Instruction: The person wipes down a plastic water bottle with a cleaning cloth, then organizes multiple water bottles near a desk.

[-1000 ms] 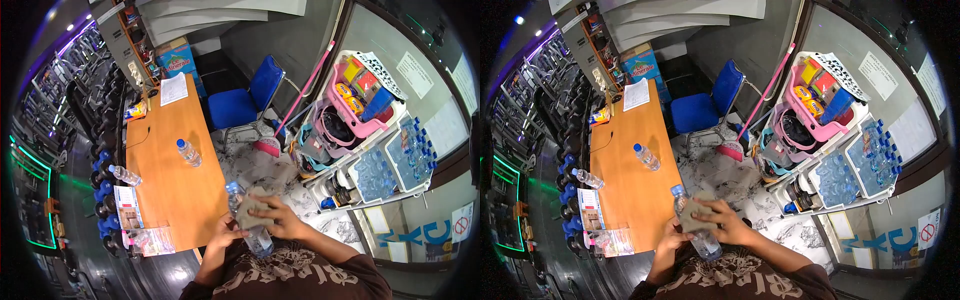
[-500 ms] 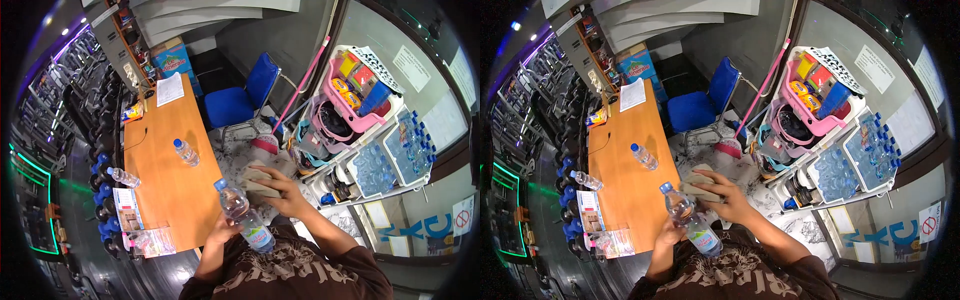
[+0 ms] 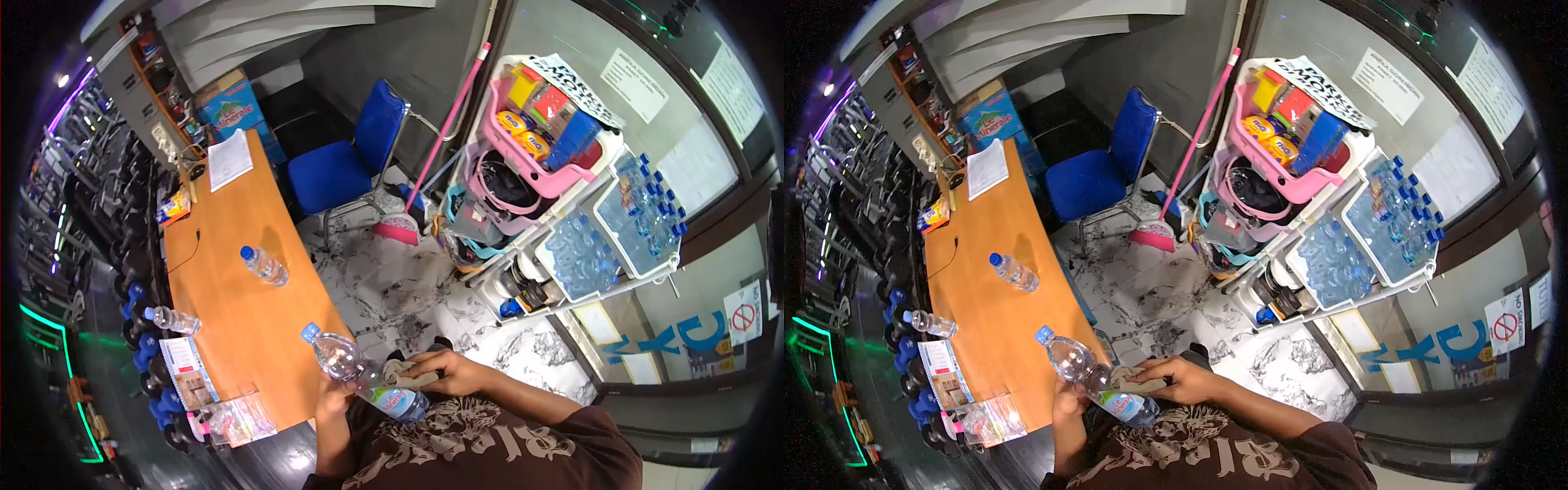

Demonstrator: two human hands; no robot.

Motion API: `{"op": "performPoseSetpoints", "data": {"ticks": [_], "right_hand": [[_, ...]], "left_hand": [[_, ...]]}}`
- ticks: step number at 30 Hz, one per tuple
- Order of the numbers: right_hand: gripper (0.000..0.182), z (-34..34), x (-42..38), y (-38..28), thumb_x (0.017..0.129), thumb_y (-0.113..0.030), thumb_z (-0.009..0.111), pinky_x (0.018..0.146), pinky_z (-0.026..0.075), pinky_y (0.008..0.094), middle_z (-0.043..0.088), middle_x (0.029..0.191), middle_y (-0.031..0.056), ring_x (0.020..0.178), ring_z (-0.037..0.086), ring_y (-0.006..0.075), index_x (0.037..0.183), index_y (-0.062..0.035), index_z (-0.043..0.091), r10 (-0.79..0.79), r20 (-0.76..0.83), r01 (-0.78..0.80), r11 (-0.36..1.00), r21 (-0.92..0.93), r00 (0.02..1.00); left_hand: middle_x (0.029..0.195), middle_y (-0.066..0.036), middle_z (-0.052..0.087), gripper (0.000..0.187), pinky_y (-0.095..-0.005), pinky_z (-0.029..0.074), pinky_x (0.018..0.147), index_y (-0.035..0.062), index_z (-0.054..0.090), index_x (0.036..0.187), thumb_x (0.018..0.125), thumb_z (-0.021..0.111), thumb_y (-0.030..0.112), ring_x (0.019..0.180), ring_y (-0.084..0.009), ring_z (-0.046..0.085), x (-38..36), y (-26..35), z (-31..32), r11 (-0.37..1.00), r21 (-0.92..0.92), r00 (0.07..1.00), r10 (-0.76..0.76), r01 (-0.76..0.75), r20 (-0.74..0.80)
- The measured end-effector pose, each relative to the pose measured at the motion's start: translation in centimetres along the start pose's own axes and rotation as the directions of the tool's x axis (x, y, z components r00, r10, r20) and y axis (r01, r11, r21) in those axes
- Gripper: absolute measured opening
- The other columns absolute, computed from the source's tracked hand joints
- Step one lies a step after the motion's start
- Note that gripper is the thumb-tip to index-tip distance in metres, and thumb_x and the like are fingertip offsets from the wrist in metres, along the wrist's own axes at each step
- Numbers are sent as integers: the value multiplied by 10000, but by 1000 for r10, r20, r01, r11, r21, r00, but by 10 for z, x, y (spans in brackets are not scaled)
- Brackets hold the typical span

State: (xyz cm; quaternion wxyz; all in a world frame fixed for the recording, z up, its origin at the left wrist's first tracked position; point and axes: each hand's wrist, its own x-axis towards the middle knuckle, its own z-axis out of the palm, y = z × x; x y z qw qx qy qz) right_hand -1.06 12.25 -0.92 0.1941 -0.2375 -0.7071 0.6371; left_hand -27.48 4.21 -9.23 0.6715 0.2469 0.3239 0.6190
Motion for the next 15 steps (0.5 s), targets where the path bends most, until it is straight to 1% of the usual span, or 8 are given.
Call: {"op": "performPoseSetpoints", "data": {"ticks": [1, 2, 3, 4, 9, 10, 12, 15], "right_hand": [[427, -8, 0, -5, 788, 0, 735, 1013, 431, 396, 651, 1215, 165, 1178, 582, 329, 1208, -26, 660, 25, 50, -25, 1000, -6, 998], [423, -18, -1, -10, 794, -6, 729, 1011, 433, 391, 648, 1221, 164, 1174, 584, 324, 1211, -27, 659, 51, 99, -50, 999, -12, 994], [418, -26, -4, -12, 801, -13, 724, 1008, 435, 387, 645, 1228, 163, 1171, 587, 319, 1214, -27, 657, 80, 146, -77, 997, -21, 986], [383, -32, -7, -11, 821, -26, 705, 959, 465, 352, 652, 1205, 174, 1102, 624, 282, 1202, -34, 661, 34, 125, -34, 999, -7, 992], [364, -48, -29, -10, 850, 3, 662, 974, 444, 338, 626, 1252, 156, 1132, 596, 256, 1214, -11, 647, 118, -30, -116, 991, 73, 993], [359, -50, -34, -11, 852, 5, 659, 973, 443, 337, 626, 1251, 154, 1131, 595, 254, 1211, -9, 647, 127, -63, -122, 990, 75, 990], [347, -56, -44, -13, 855, 5, 659, 967, 439, 327, 625, 1242, 150, 1119, 596, 253, 1201, -9, 653, 133, -123, -124, 990, 72, 984], [351, -64, -58, -16, 848, 1, 666, 960, 441, 325, 626, 1233, 153, 1112, 597, 250, 1198, -12, 657, 171, -197, -161, 985, 65, 965]], "left_hand": [[1185, -86, 592, 747, -368, 505, 922, 7, 447, 1342, 726, 838, 168, 1073, -230, 607, -1, -3, -4, 999, -37, 998, -41, 40, -39], [1195, -99, 585, 721, -379, 512, 907, 2, 447, 1340, 744, 820, 160, 1066, -234, 605, 4, -12, -19, 987, -131, 996, -91, 92, 15], [1198, -101, 583, 715, -380, 511, 908, 4, 450, 1336, 741, 818, 153, 1067, -234, 602, 9, -9, -16, 979, -183, 995, -80, 88, 55], [1201, -103, 580, 710, -381, 510, 908, 6, 453, 1332, 739, 816, 147, 1069, -234, 598, 15, -7, -11, 967, -238, 993, -67, 87, 92], [1202, -115, 569, 642, -372, 509, 910, 34, 486, 1279, 718, 797, 64, 1091, -232, 576, 34, 3, 15, 999, -28, 999, 26, -26, 22], [1163, -103, 587, 650, -378, 516, 901, 35, 491, 1266, 692, 795, -1, 1055, -237, 601, 39, 7, 25, 999, -45, 1000, 22, -23, -5], [1135, -88, 598, 659, -365, 521, 889, 39, 501, 1254, 672, 802, -29, 1020, -222, 617, 45, 2, 30, 999, 49, 999, 20, -18, -27], [1073, -65, 618, 676, -339, 523, 873, 39, 517, 1238, 643, 822, -57, 972, -196, 630, 60, -5, 45, 960, 280, 1000, 0, -6, 20]]}}
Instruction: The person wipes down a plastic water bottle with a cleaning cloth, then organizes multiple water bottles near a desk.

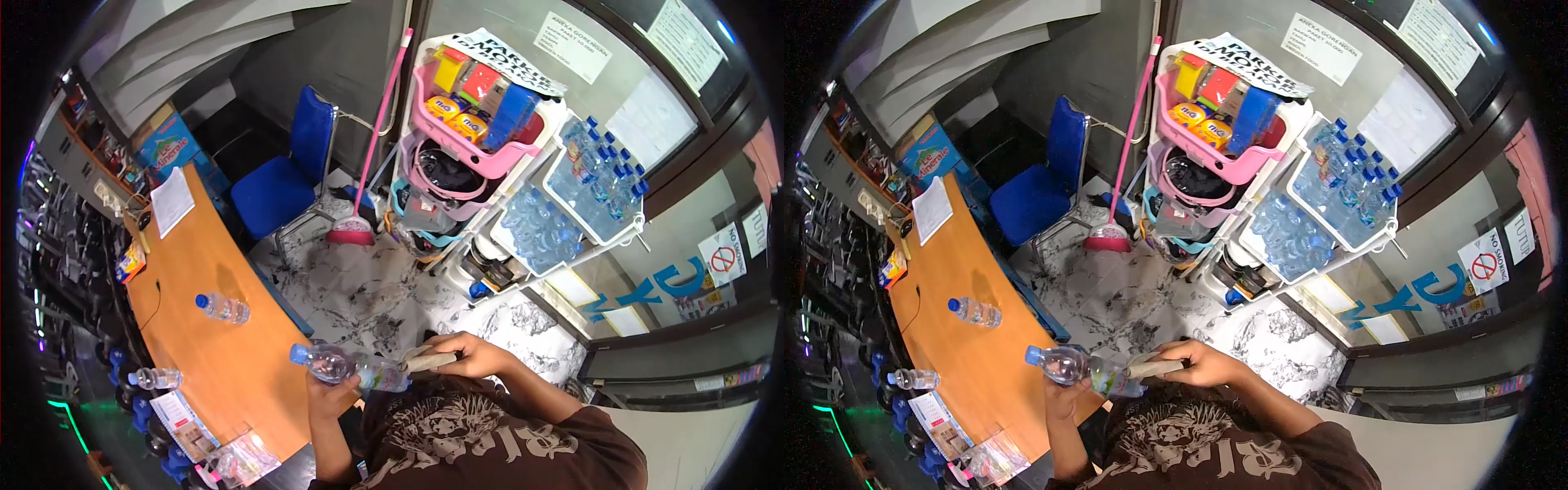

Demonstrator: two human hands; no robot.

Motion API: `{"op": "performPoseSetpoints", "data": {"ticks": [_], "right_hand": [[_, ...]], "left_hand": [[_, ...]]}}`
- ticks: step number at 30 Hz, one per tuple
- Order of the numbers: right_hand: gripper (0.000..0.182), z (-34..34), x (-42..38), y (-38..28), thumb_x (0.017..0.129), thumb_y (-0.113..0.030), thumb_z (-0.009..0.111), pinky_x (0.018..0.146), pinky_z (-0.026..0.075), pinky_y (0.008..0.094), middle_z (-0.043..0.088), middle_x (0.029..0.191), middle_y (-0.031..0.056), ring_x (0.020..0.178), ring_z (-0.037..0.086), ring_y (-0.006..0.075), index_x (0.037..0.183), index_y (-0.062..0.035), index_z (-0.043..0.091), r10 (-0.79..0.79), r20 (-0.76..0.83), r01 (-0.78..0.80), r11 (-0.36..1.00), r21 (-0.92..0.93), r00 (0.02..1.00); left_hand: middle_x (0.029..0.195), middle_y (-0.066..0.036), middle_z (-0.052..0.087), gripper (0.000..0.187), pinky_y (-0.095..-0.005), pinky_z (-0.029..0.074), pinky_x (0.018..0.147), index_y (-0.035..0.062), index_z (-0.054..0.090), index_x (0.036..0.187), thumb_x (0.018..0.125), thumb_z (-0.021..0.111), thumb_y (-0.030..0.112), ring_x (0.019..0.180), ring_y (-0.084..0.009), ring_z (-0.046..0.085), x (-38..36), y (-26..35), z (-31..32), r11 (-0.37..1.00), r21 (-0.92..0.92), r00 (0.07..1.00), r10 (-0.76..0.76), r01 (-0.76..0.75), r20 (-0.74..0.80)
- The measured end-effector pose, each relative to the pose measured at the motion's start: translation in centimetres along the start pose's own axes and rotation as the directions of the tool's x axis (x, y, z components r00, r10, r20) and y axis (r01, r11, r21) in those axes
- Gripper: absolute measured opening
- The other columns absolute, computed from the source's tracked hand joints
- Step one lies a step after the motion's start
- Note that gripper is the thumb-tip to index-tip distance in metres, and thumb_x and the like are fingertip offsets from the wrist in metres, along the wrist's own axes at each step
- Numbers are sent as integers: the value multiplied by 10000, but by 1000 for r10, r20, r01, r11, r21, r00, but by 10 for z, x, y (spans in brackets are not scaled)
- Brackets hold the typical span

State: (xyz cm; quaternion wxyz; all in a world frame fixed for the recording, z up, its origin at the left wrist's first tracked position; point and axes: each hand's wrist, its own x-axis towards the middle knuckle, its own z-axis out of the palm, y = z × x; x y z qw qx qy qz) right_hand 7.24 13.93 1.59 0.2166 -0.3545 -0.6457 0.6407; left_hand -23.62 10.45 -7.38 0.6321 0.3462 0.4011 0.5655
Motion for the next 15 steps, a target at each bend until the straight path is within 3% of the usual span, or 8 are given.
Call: {"op": "performPoseSetpoints", "data": {"ticks": [4, 5, 8, 9, 12, 14, 15], "right_hand": [[351, -20, -17, -14, 839, -4, 678, 963, 447, 337, 623, 1242, 165, 1122, 598, 259, 1190, -10, 660, 14, -100, -17, 999, -31, 995], [351, -28, -24, -15, 837, -5, 681, 965, 447, 341, 622, 1246, 167, 1126, 598, 262, 1188, -8, 660, -1, -129, -7, 998, -58, 992], [377, -64, -46, -13, 810, 4, 704, 971, 456, 367, 622, 1252, 178, 1138, 604, 297, 1184, -15, 663, -104, -234, 78, 990, -121, 967], [387, -79, -58, -12, 804, 7, 705, 974, 459, 370, 625, 1248, 178, 1144, 603, 308, 1188, -25, 663, -151, -292, 111, 982, -150, 945], [428, -130, -100, -34, 787, 59, 683, 983, 470, 374, 617, 1254, 196, 1152, 606, 323, 1206, -23, 656, -283, -432, 149, 936, -319, 856], [419, -167, -131, -45, 764, 74, 683, 977, 470, 376, 629, 1227, 186, 1146, 609, 321, 1172, -22, 672, -331, -512, 249, 942, -224, 793], [404, -185, -147, -51, 751, 64, 686, 969, 470, 380, 633, 1213, 183, 1139, 610, 316, 1147, -13, 678, -366, -570, 216, 924, -314, 736]], "left_hand": [[1026, -52, 641, 641, -313, 522, 855, 29, 559, 1193, 628, 857, -34, 944, -170, 627, 20, 14, 60, 964, 245, 995, -98, 100, -22], [1013, -58, 660, 641, -311, 529, 842, 14, 566, 1182, 618, 866, -31, 923, -167, 640, 26, -8, 65, 949, 312, 998, -29, 43, -50], [1053, -66, 648, 661, -327, 526, 860, -3, 554, 1200, 622, 874, -32, 969, -191, 641, 48, -10, 116, 922, 385, 993, -77, 36, 92], [1046, -68, 660, 688, -323, 527, 858, 11, 545, 1224, 622, 878, -20, 955, -188, 646, 54, -18, 132, 857, 514, 994, -44, -15, 102], [1069, -67, 661, 715, -321, 527, 858, 19, 535, 1245, 623, 888, 8, 959, -184, 645, 82, -65, 178, 877, 479, 986, -54, -28, 156], [1102, -69, 651, 716, -319, 517, 882, 22, 525, 1254, 636, 887, 39, 994, -181, 634, 96, -84, 224, 902, 431, 980, -66, -21, 186], [1107, -71, 649, 707, -320, 513, 889, 23, 524, 1254, 644, 881, 41, 1002, -181, 631, 105, -91, 249, 902, 431, 976, -67, -29, 205]]}}
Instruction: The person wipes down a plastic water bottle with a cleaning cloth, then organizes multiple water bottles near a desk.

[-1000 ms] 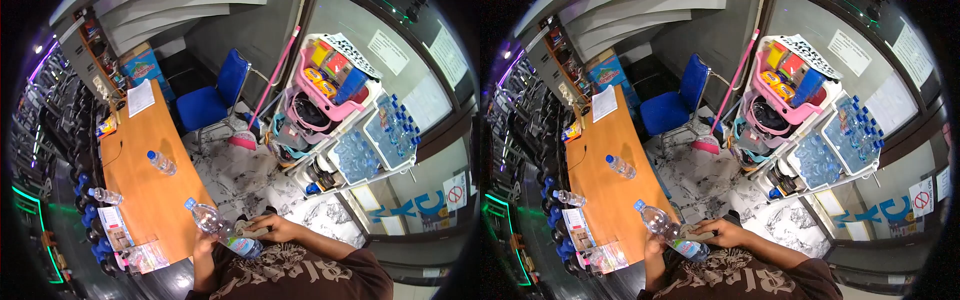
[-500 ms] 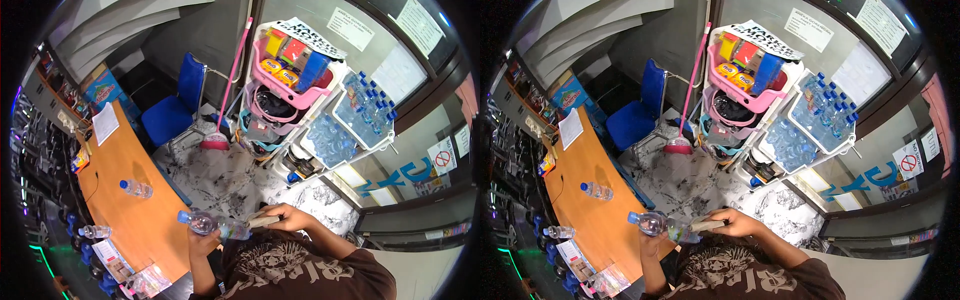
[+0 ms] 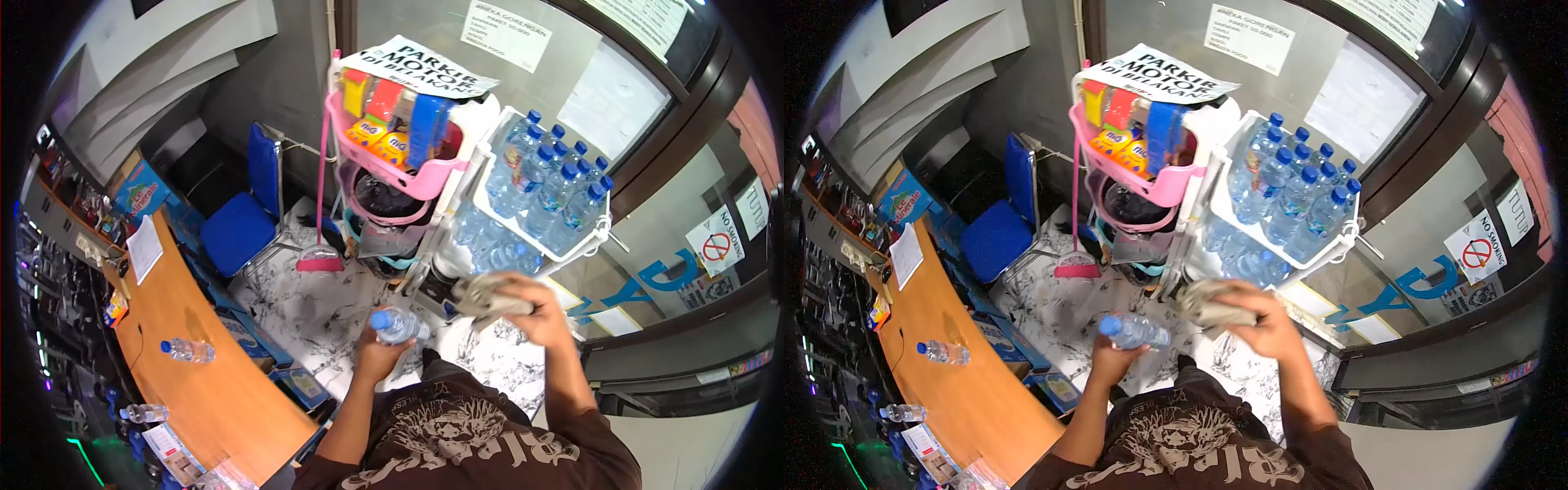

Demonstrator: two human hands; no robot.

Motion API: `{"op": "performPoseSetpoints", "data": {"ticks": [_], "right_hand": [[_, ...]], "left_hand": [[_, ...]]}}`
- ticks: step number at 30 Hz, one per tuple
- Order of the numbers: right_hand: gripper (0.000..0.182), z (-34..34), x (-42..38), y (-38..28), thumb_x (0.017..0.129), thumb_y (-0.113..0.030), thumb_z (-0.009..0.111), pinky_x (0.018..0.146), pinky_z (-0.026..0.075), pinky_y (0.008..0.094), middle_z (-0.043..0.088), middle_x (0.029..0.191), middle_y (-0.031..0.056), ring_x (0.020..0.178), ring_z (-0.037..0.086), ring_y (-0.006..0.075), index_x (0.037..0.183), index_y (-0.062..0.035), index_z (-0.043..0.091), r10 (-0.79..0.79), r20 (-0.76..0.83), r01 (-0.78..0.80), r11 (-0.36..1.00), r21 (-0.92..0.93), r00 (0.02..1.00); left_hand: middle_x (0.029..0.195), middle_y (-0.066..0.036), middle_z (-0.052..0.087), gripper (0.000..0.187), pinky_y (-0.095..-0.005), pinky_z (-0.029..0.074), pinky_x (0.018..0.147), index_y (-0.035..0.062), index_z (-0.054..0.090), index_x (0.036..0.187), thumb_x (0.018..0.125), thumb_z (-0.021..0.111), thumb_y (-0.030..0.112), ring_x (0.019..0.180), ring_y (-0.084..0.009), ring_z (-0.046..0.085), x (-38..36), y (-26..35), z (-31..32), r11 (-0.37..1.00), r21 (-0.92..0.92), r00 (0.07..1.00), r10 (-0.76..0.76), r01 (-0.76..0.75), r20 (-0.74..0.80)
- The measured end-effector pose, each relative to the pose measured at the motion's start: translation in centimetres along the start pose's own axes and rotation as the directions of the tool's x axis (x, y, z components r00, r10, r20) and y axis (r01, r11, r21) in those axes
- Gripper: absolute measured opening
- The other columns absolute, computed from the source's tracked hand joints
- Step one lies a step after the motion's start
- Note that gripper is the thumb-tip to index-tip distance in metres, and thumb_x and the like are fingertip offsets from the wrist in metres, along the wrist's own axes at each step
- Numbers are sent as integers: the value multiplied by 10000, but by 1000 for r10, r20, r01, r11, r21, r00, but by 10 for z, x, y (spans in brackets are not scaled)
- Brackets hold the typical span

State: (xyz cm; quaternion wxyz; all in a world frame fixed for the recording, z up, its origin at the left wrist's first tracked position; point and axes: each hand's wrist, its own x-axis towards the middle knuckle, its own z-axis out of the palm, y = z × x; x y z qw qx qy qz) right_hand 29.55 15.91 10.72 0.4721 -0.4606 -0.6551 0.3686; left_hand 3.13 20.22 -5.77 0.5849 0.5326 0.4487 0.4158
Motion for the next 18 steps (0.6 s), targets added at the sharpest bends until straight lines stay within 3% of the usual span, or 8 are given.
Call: {"op": "performPoseSetpoints", "data": {"ticks": [3, 6, 9, 12, 17, 18], "right_hand": [[374, -75, 7, -7, 713, 20, 687, 953, 466, 390, 629, 1199, 191, 1121, 608, 294, 1088, 25, 683, -76, -162, 46, 983, -179, 984], [378, -132, 17, -16, 720, -7, 665, 946, 458, 365, 623, 1210, 197, 1117, 597, 268, 1094, 50, 674, -184, -254, 128, 967, -219, 950], [317, -183, 23, 4, 802, -16, 636, 954, 440, 359, 624, 1213, 184, 1115, 582, 252, 1108, 65, 663, -150, -334, 113, 985, -129, 931], [298, -214, 26, 28, 832, -26, 624, 969, 426, 347, 627, 1219, 162, 1119, 574, 231, 1114, 64, 661, -120, -303, 92, 990, -105, 945], [286, -233, 15, 58, 846, -47, 631, 950, 432, 333, 629, 1198, 158, 1088, 579, 207, 1108, 64, 663, 38, -310, -25, 999, 47, 950], [288, -235, 13, 64, 847, -51, 632, 949, 433, 335, 628, 1199, 160, 1087, 580, 210, 1107, 67, 662, 55, -314, -24, 994, 104, 948]], "left_hand": [[1113, -76, 646, 667, -323, 501, 907, 26, 526, 1247, 668, 856, 35, 1018, -185, 624, 48, 1, 63, 994, 39, 994, 98, -100, 38], [1111, -80, 641, 622, -328, 491, 915, 26, 533, 1224, 678, 830, 15, 1028, -200, 622, 95, -45, 119, 977, 17, 977, 211, -211, 31], [1135, -104, 622, 643, -336, 480, 922, 19, 515, 1232, 669, 825, 0, 1051, -227, 616, 128, -48, 166, 972, 28, 972, 235, -235, 0], [1152, -121, 612, 661, -348, 475, 930, 14, 508, 1244, 662, 822, -12, 1071, -251, 611, 155, -64, 201, 970, 22, 970, 241, -240, -21], [1168, -137, 602, 687, -365, 462, 951, 14, 506, 1257, 650, 826, -20, 1123, -275, 585, 185, -85, 232, 939, 180, 955, 298, -292, -5], [1192, -143, 589, 699, -369, 454, 961, 14, 501, 1264, 647, 826, -26, 1139, -290, 575, 189, -90, 238, 962, 106, 968, 251, -251, 11]]}}
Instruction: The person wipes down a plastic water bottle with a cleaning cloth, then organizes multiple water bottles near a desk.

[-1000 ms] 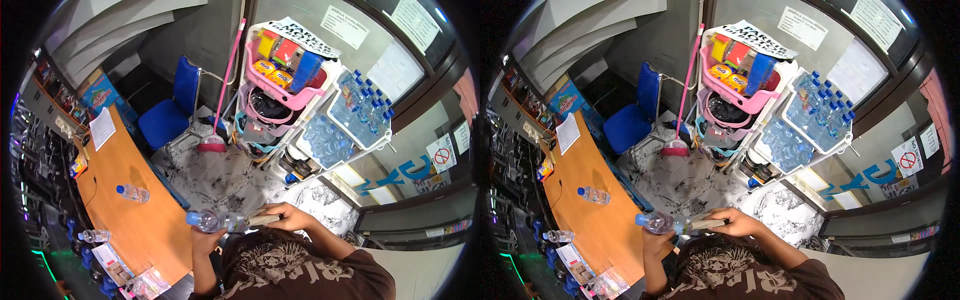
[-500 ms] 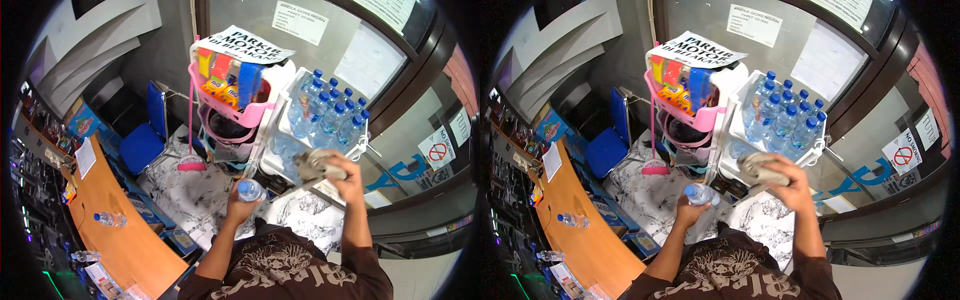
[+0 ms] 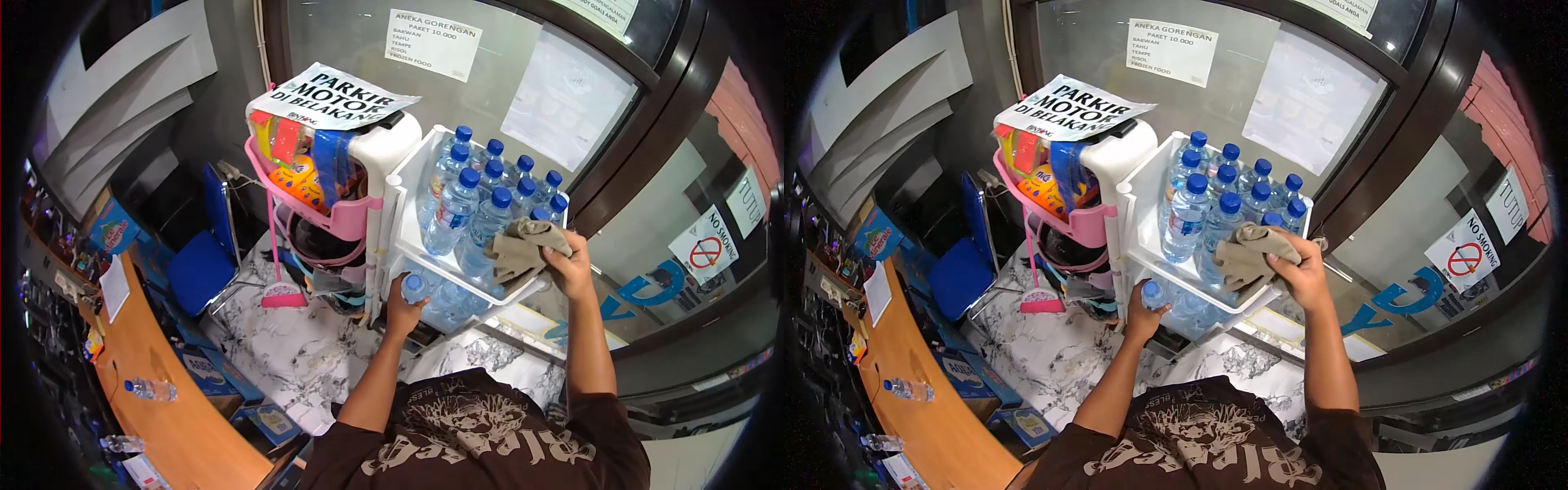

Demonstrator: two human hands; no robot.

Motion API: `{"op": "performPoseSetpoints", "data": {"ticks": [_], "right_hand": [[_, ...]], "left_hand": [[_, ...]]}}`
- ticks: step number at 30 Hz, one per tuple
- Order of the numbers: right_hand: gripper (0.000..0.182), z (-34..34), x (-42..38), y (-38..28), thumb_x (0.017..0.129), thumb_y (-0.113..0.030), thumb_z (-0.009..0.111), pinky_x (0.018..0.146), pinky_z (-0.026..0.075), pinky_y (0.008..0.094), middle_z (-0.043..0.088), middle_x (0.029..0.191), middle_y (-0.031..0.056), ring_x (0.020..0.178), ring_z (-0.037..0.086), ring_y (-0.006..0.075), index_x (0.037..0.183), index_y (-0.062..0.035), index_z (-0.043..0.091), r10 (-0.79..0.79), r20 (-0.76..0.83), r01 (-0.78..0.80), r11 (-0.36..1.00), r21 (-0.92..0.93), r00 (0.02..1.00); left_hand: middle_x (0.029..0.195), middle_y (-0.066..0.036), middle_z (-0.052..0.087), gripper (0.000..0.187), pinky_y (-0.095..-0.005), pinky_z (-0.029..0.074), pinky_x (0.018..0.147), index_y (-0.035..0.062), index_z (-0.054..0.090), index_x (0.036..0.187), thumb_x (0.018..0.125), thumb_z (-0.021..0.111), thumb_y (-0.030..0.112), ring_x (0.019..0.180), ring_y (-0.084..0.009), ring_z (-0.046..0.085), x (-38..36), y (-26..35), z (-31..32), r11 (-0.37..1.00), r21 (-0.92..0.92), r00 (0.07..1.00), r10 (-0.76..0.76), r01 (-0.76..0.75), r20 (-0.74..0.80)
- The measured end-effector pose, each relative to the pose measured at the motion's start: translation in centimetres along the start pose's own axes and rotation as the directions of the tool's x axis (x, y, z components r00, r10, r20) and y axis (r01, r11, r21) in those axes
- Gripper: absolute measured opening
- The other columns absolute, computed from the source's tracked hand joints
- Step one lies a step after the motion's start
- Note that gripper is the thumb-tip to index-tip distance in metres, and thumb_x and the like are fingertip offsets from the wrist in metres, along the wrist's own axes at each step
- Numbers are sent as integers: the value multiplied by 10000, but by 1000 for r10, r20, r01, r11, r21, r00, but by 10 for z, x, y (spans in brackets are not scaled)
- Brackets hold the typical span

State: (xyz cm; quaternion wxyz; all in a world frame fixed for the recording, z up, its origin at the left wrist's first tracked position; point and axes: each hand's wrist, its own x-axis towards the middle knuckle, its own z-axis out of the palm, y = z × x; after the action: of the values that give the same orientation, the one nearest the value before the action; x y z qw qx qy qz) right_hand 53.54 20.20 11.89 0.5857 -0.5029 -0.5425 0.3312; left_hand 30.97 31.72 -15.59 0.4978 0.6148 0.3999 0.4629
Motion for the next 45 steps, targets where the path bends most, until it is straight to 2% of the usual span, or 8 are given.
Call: {"op": "performPoseSetpoints", "data": {"ticks": [6, 10, 13, 22, 28, 30, 37, 45], "right_hand": [[343, -4, -2, 10, 832, -87, 634, 956, 444, 356, 610, 1222, 201, 1091, 602, 256, 1103, 123, 635, -103, 35, 96, 981, 169, 994], [337, -7, -4, 4, 815, -73, 633, 971, 440, 390, 594, 1231, 235, 1116, 588, 292, 1094, 115, 645, 47, -3, -44, 957, 288, 999], [330, -10, -1, 11, 803, -70, 630, 974, 436, 410, 586, 1231, 248, 1119, 582, 317, 1080, 108, 652, -69, 67, 46, 956, 291, 995], [361, -9, 1, 12, 766, -96, 643, 970, 432, 421, 579, 1213, 283, 1103, 581, 347, 1054, 120, 651, -58, 34, 44, 946, 321, 998], [369, -10, 1, 14, 761, -84, 639, 977, 428, 441, 588, 1204, 297, 1111, 579, 359, 1069, 119, 654, -94, 56, 74, 951, 299, 994], [372, -10, -1, 13, 758, -80, 638, 981, 426, 444, 593, 1201, 299, 1115, 579, 361, 1074, 117, 655, -100, 52, 82, 958, 275, 994], [375, -12, -2, 14, 746, -72, 641, 989, 417, 440, 606, 1195, 292, 1121, 579, 364, 1076, 104, 664, -124, 49, 113, 977, 182, 991], [328, -3, -3, 11, 741, -54, 637, 971, 426, 414, 632, 1170, 263, 1116, 587, 342, 1031, 93, 681, -128, -60, 135, 983, 124, 990]], "left_hand": [[1193, -168, 574, 738, -394, 439, 982, 11, 488, 1281, 624, 821, -44, 1151, -340, 557, 19, -50, 28, 996, -1, 995, 89, -89, 45], [1178, -195, 573, 753, -423, 430, 985, 9, 492, 1282, 609, 829, -20, 1153, -392, 534, 28, -67, 35, 983, 15, 979, 180, -182, 96], [1187, -204, 578, 724, -444, 425, 978, 12, 514, 1264, 616, 837, 23, 1151, -416, 524, 35, -79, 39, 975, -19, 965, 220, -219, 141], [1188, -218, 606, 697, -466, 424, 977, 14, 558, 1206, 593, 873, 114, 1128, -431, 539, 38, -73, 43, 939, 231, 960, 219, -255, 173], [1173, -216, 627, 664, -449, 447, 966, 6, 570, 1182, 598, 871, 105, 1144, -407, 561, 42, -101, 50, 997, 71, 975, -5, -11, 222], [1201, -224, 612, 674, -444, 436, 986, 3, 563, 1200, 606, 867, 97, 1170, -402, 548, 43, -103, 51, 997, 76, 974, 13, -31, 226], [1365, -250, 487, 839, -427, 376, 1073, -5, 453, 1352, 632, 863, 129, 1289, -411, 446, 35, -90, 29, 959, 225, 957, 111, -174, 269], [1404, -241, 453, 952, -412, 387, 1079, -28, 360, 1433, 678, 871, 247, 1297, -355, 461, -5, -30, -11, 938, 332, 961, -176, 99, 211]]}}
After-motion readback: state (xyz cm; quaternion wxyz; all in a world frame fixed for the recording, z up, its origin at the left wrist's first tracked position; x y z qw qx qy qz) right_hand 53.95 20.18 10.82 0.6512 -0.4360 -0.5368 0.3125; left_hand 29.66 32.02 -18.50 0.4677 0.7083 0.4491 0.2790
